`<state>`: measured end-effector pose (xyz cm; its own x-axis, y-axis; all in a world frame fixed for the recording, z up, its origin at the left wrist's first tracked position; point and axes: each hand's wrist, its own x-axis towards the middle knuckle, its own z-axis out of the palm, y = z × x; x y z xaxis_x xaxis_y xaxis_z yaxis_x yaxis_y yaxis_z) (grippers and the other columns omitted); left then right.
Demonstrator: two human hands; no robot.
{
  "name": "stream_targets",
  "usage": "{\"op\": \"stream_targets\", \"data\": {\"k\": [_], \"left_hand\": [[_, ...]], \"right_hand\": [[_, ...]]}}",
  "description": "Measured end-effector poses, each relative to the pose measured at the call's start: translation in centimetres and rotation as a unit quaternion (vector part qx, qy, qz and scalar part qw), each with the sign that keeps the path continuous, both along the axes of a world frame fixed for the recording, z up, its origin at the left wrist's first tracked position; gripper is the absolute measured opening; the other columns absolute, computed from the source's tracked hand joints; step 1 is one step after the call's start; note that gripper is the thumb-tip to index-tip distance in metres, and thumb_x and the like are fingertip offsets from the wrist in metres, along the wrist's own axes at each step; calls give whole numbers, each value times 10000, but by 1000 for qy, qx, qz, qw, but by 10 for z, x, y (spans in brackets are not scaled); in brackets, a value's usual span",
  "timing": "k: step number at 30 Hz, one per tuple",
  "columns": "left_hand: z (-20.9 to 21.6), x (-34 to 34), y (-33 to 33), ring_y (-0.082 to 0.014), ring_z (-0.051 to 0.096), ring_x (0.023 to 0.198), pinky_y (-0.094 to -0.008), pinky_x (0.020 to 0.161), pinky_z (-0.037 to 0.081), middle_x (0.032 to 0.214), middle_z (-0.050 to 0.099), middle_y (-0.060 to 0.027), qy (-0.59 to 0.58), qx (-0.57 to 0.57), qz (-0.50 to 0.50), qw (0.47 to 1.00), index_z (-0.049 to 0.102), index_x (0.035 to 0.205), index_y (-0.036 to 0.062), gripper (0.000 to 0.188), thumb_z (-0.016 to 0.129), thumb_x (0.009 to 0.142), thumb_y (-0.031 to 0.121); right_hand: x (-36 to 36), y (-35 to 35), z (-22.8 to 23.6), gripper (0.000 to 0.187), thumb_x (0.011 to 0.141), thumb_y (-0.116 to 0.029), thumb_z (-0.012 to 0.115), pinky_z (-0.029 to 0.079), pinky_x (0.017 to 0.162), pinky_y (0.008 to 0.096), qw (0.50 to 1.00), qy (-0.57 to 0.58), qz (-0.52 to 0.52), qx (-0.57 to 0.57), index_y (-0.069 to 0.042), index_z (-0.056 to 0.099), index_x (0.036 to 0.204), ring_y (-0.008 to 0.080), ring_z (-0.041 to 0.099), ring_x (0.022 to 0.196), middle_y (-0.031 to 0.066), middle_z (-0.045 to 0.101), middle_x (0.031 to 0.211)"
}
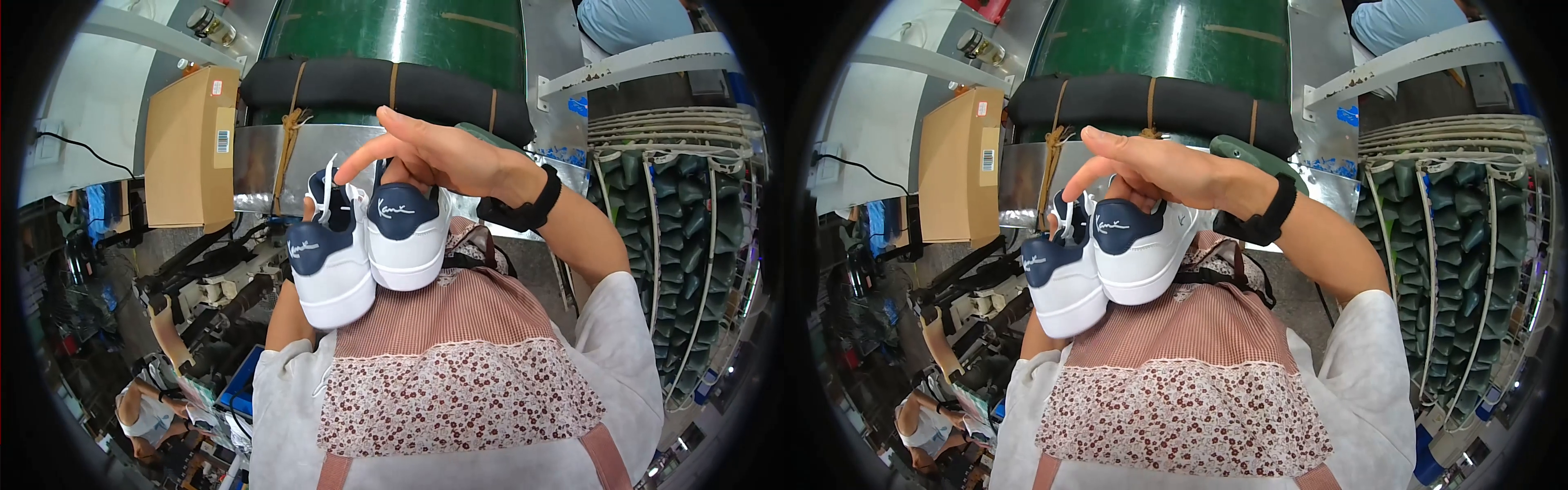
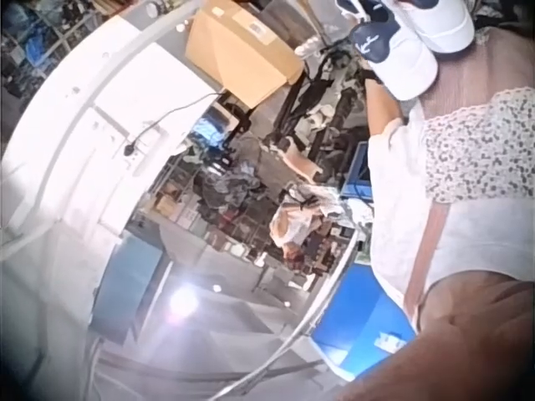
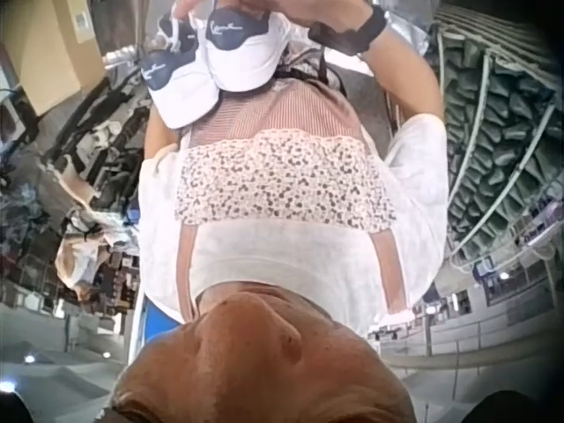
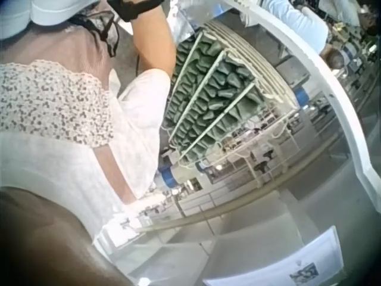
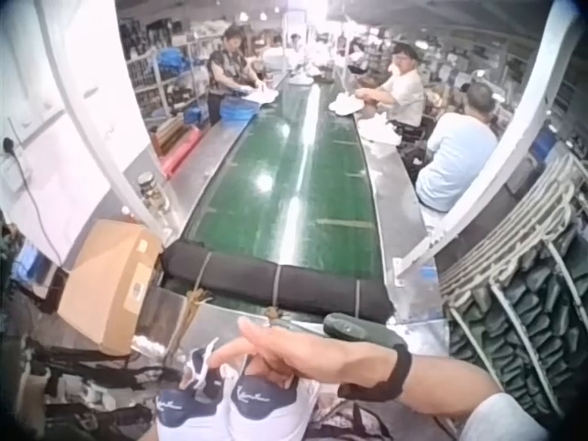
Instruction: Picking shoes from a conveyor belt, inserting matching plastic shoe lasts, and organizing them on racks or the belt.
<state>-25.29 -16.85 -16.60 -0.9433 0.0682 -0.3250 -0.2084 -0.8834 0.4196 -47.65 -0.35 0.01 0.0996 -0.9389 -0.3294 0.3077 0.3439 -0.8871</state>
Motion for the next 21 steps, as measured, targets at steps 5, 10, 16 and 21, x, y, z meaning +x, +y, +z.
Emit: {"op": "stream_targets", "data": {"k": [5,10,16,21], "left_hand": [[-26,10,-4,-290,637,1127,-432,945,557,1261,614,-183,-71,2,-30,997,475,1402,15,813,595,902,645],[14,12,-4,-293,651,1126,-419,977,547,1297,610,-190,-104,-115,-38,987,476,1396,-15,738,518,973,589],[32,-7,-13,-275,552,1295,-426,1128,412,1418,552,-155,-122,-213,-34,969,444,1466,35,561,398,1017,368],[32,-24,-47,-219,540,1257,-410,1071,389,1339,597,-100,-48,-356,185,915,510,1389,42,596,423,1023,505]], "right_hand": [[-5,-4,-14,769,1041,-643,214,449,601,239,999,3,9,36,-60,643,1300,78,592,667,40,652,716],[-10,-11,13,713,1042,-635,275,430,624,271,978,36,201,45,-95,613,1362,96,548,667,38,639,763],[-7,-22,6,832,995,-688,371,445,1019,402,949,155,274,-7,53,618,1283,279,593,1173,186,659,1251],[-41,-46,25,902,968,-744,329,483,935,438,901,337,273,-5,61,674,1182,365,636,1070,244,688,1123]]}}
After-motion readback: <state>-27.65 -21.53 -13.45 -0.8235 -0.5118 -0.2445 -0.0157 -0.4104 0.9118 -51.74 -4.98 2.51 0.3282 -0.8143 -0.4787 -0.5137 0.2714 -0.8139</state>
